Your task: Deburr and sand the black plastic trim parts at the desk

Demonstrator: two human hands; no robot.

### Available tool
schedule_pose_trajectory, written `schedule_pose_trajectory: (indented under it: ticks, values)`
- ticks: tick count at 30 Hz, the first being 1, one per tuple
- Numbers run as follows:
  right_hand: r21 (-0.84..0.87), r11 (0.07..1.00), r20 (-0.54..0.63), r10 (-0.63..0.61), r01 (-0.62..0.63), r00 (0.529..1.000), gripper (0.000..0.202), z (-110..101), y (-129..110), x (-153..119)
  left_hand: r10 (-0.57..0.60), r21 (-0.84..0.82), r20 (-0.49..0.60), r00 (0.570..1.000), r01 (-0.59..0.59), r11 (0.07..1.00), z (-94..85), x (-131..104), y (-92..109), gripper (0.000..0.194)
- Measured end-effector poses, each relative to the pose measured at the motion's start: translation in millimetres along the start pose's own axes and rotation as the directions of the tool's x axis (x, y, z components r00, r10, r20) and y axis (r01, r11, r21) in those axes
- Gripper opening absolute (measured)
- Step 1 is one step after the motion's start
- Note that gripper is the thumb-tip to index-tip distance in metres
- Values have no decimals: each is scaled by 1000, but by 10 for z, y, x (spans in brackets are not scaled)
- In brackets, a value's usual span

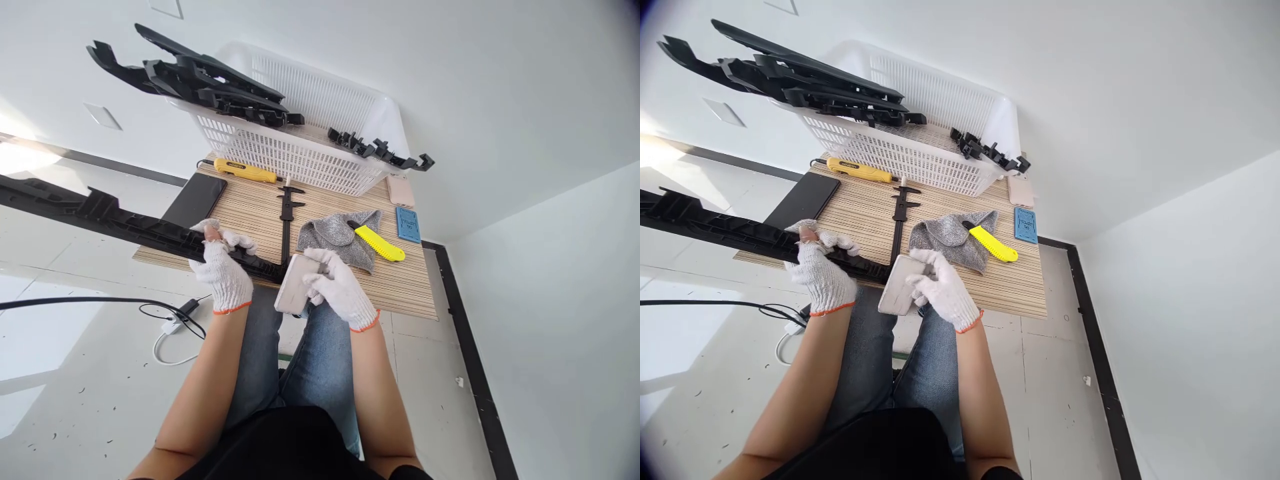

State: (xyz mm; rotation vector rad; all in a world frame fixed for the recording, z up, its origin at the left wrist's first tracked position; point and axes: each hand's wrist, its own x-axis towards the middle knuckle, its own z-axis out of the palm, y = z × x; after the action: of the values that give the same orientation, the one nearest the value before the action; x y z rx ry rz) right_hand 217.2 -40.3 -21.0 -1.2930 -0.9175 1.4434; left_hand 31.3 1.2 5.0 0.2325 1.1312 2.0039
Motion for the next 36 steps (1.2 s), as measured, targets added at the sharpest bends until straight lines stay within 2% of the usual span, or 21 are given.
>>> schedule_pose_trajectory:
  ticks: [1,4,5,7,9,11,13,14,16,18,20,22,23,25,26,27,29,31,32,33,36]
  values:
    - [5,1000,-15,-2,2,1000,55,0,0,1,39,-3,-29,999,-39,999,24,-15,12,31]
    - [97,977,-343,-145,188,928,51,-5,-23,10,86,-6,-73,994,-86,996,76,-45,42,19]
    - [101,974,-351,-155,202,924,51,-8,-31,8,73,-3,-76,994,-74,997,81,-49,47,19]
    - [54,995,-116,-82,89,990,53,-14,-40,-8,56,2,-76,996,-56,998,77,-47,52,20]
    - [-28,1000,78,3,0,997,54,-22,-41,-23,58,0,-61,996,-58,998,62,-43,52,21]
    - [14,996,-97,-87,89,991,52,-34,-46,-24,72,-9,-44,996,-72,997,49,-41,49,20]
    - [73,971,-350,-190,229,917,51,-49,-57,-20,76,-11,-31,997,-77,997,38,-40,42,23]
    - [81,970,-353,-187,229,917,52,-53,-62,-20,81,-8,-23,996,-81,997,33,-39,38,26]
    - [37,996,-102,-80,84,992,56,-49,-69,-22,97,1,2,995,-97,995,20,-35,30,33]
    - [-36,999,72,11,-9,997,59,-31,-70,-15,114,6,23,993,-114,993,5,-27,25,40]
    - [7,996,-117,-85,87,989,59,-14,-68,4,122,11,37,992,-122,992,-9,-16,22,45]
    - [56,971,-362,-195,230,911,58,-7,-68,10,115,19,44,992,-116,993,-17,-6,18,47]
    - [61,972,-348,-194,229,917,57,-8,-69,3,111,22,43,993,-112,993,-17,-2,16,48]
    - [18,997,-54,-79,80,995,59,-13,-72,-23,112,29,32,993,-113,993,-12,-1,8,50]
    - [-26,1000,94,-6,8,996,59,-15,-73,-31,120,35,26,992,-121,992,-8,-3,3,51]
    - [-46,999,143,27,-21,989,57,-16,-73,-28,132,42,23,991,-133,990,-4,-6,-1,52]
    - [37,996,-80,-73,77,994,51,-16,-70,17,153,44,14,988,-154,987,4,-17,-5,52]
    - [132,949,-431,-204,285,879,45,-15,-63,93,153,32,12,988,-153,988,9,-32,-4,50]
    - [156,922,-516,-230,355,825,43,-13,-60,126,145,26,10,989,-145,989,11,-39,-1,48]
    - [176,905,-534,-243,387,810,41,-11,-59,146,134,22,10,991,-135,991,12,-44,3,46]
    - [231,912,-357,-245,340,901,40,-1,-80,101,122,15,3,992,-122,992,21,-51,15,41]
